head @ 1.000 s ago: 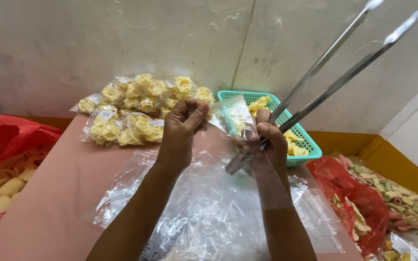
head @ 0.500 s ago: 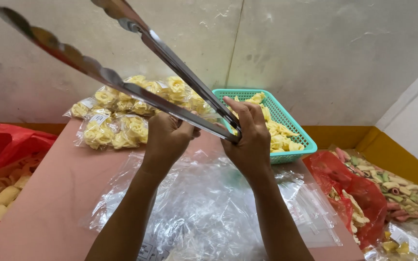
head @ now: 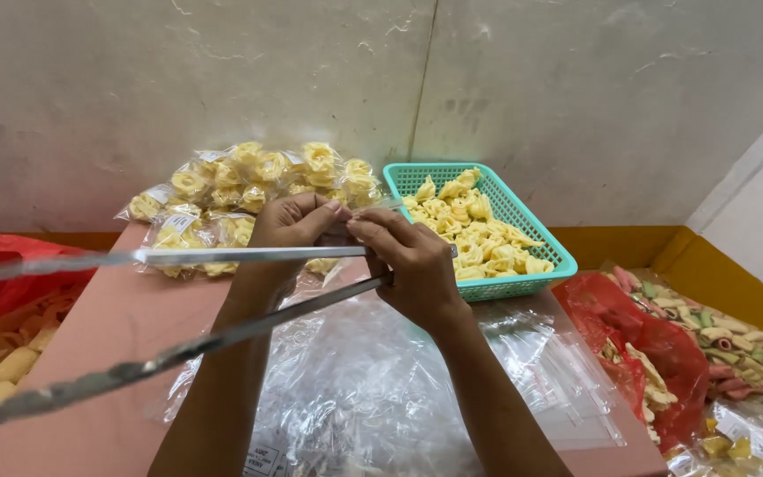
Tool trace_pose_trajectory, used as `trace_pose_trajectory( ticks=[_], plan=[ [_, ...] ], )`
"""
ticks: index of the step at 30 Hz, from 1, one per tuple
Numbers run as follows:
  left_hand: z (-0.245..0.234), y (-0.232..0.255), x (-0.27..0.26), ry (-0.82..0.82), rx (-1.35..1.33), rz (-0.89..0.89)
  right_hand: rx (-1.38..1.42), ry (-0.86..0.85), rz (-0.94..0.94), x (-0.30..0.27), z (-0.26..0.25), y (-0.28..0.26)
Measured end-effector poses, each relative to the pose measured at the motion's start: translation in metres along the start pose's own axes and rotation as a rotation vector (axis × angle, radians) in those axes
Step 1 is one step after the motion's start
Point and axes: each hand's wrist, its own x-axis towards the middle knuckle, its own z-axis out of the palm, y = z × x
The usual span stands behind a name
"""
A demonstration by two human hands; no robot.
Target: Packaging small yellow snacks from a basket into individual plastic bags using metal tongs.
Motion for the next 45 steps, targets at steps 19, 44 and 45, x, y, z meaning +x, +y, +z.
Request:
trace_pose_trajectory(
  ticks=[19,44,45],
  plan=[
    [0.008,-0.025,0.012,0.048,0.056,0.178,0.391,-0.256,0.265,0.005,-0.020,-0.011],
    [-0.011,0.044,-0.013,-0.515,0.769,-0.128,0.735,-0.354,0.549,-0.006,-0.024,0.035],
    [-0.001,0.053,-0.020,-0.457,0.806,-0.246,0.726,-0.349,0.603,-0.002,-0.030,0.034]
  ],
)
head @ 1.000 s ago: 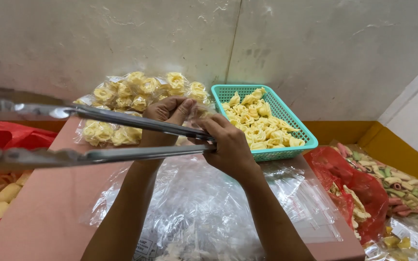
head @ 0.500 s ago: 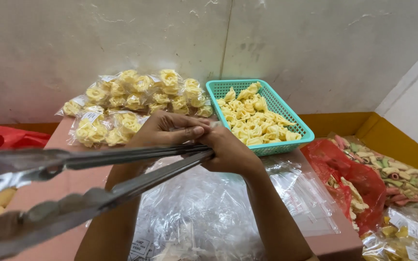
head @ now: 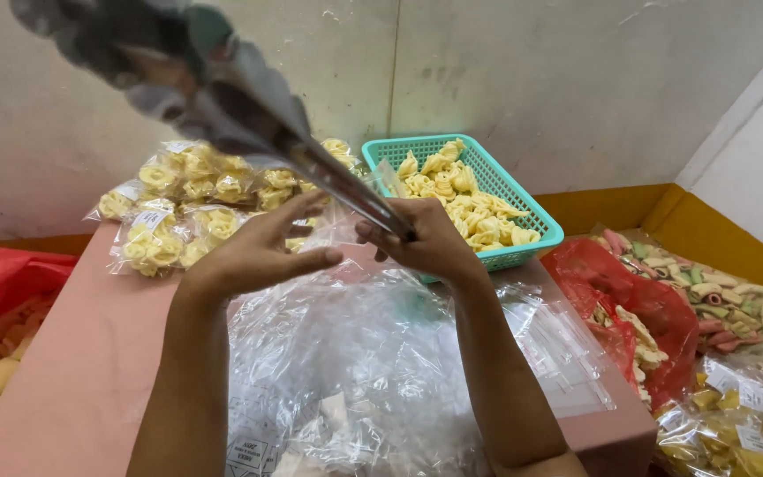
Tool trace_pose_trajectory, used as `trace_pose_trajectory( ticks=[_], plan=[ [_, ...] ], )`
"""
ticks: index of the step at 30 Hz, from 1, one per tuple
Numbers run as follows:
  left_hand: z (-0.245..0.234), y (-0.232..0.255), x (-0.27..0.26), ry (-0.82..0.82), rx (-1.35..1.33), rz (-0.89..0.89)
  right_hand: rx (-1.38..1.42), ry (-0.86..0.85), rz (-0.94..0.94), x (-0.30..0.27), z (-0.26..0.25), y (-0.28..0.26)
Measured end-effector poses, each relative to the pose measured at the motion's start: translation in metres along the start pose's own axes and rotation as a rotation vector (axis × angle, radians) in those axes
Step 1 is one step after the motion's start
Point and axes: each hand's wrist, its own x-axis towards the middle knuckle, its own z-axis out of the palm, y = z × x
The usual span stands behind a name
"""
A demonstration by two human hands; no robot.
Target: Packaging small yellow snacks from a basket into individual plastic bags using metal tongs.
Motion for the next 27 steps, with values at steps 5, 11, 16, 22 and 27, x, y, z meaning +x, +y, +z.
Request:
trace_pose_trajectory(
  ticks=[5,11,16,22,27],
  plan=[
    [0.012,-0.061,0.034,0.188,0.472,0.064,0.013,0.104,0.031,-0.003,-0.010,-0.020],
    [0.017,-0.084,0.050,0.568,0.769,0.251,0.024,0.187,0.031,-0.007,-0.021,-0.026],
    [0.009,-0.054,0.025,0.489,0.726,0.266,0.018,0.171,-0.007,-0.011,-0.027,-0.037],
    [-0.007,-0.025,0.005,-0.077,-0.052,0.196,0.020,0.019,-0.042,-0.014,-0.026,-0.013],
    [-0.003,-0.037,0.010,-0.034,0.010,0.112,0.041,-0.162,-0.242,-0.014,-0.020,-0.019]
  ],
)
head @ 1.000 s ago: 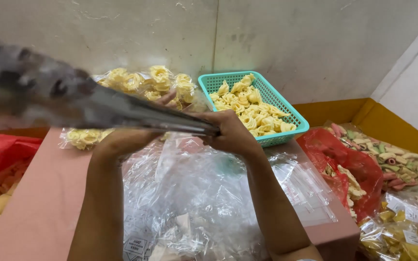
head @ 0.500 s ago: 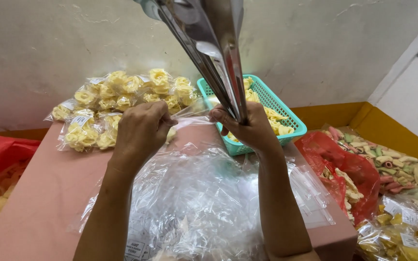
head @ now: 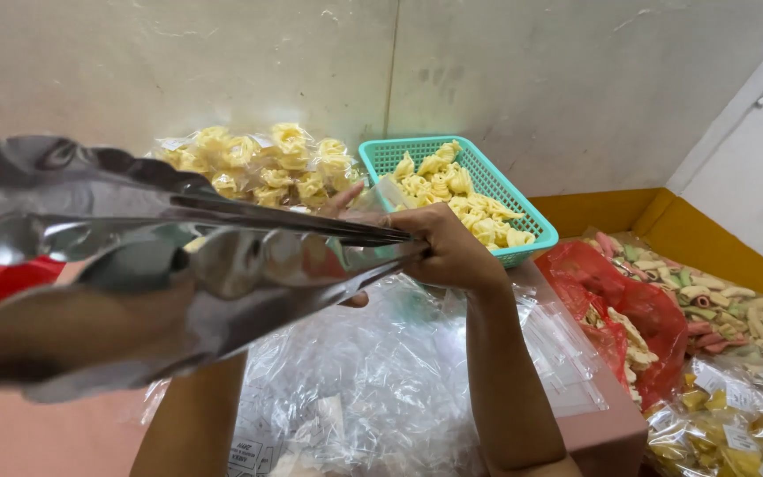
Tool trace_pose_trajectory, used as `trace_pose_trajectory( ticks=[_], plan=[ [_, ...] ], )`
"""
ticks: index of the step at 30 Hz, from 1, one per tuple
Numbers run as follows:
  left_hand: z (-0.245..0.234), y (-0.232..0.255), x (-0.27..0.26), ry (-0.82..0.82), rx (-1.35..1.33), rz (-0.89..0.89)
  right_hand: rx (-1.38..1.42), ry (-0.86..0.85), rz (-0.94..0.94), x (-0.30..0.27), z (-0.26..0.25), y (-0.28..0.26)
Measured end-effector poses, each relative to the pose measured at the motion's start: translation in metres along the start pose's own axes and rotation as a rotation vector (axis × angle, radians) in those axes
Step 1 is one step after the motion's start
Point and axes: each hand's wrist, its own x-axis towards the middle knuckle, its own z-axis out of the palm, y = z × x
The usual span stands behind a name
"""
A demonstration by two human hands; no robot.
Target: Packaging small yellow snacks from a basket into individual plastic bags using metal tongs.
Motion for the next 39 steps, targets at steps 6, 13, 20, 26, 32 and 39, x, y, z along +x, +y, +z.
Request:
trace_pose_trajectory(
  ticks=[6,13,20,26,32,39],
  plan=[
    [0.007,-0.007,0.009,0.040,0.075,-0.087,0.027,0.041,0.032,-0.009,-0.025,0.016],
    [-0.033,0.031,-0.032,0.149,0.077,-0.281,-0.198,0.497,0.650,-0.032,-0.085,-0.002],
    [-0.057,0.048,-0.079,0.467,0.241,-0.345,-0.580,0.369,1.235,-0.056,-0.120,0.051],
    [-0.058,0.038,-0.088,0.475,0.237,-0.187,-0.821,0.034,1.314,-0.009,-0.130,0.076],
    [-0.058,0.039,-0.093,0.467,0.295,-0.109,-0.994,-0.135,1.400,0.018,-0.128,0.097],
    [-0.058,0.030,-0.091,0.494,0.246,0.105,-1.222,-0.110,1.284,0.007,-0.097,0.127]
  ],
)
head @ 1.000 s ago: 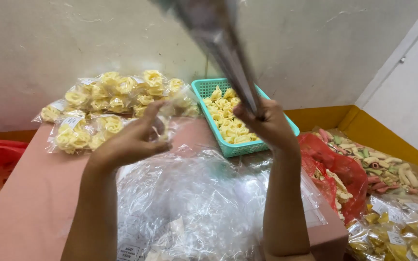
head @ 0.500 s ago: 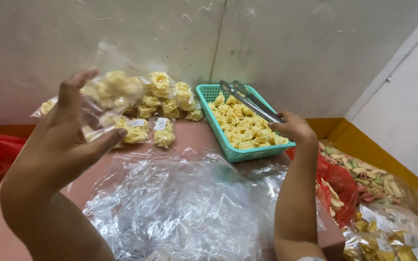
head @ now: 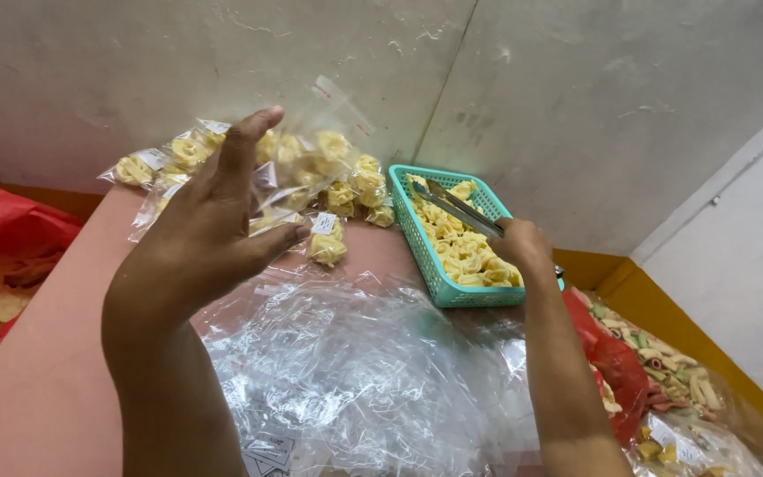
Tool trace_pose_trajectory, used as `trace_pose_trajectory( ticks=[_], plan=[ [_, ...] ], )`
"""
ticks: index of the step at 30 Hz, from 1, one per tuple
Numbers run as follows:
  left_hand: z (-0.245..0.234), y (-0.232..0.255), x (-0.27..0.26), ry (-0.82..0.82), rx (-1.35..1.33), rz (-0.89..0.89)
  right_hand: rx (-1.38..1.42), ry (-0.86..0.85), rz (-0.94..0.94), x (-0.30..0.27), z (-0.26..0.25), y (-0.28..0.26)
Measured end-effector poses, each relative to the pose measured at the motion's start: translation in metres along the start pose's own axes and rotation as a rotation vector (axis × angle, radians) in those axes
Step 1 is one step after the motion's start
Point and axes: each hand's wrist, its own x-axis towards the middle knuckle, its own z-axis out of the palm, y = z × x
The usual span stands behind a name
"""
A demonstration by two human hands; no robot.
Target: Packaging small yellow snacks from a basket into individual plastic bags using metal tongs.
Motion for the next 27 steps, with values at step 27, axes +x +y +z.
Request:
trace_pose_trajectory(
  ticks=[27],
  plan=[
    [0.048,-0.006,0.034,-0.668,-0.420,0.357,0.085,0.888,-0.697,-0.292,-0.089,0.202]
  ],
)
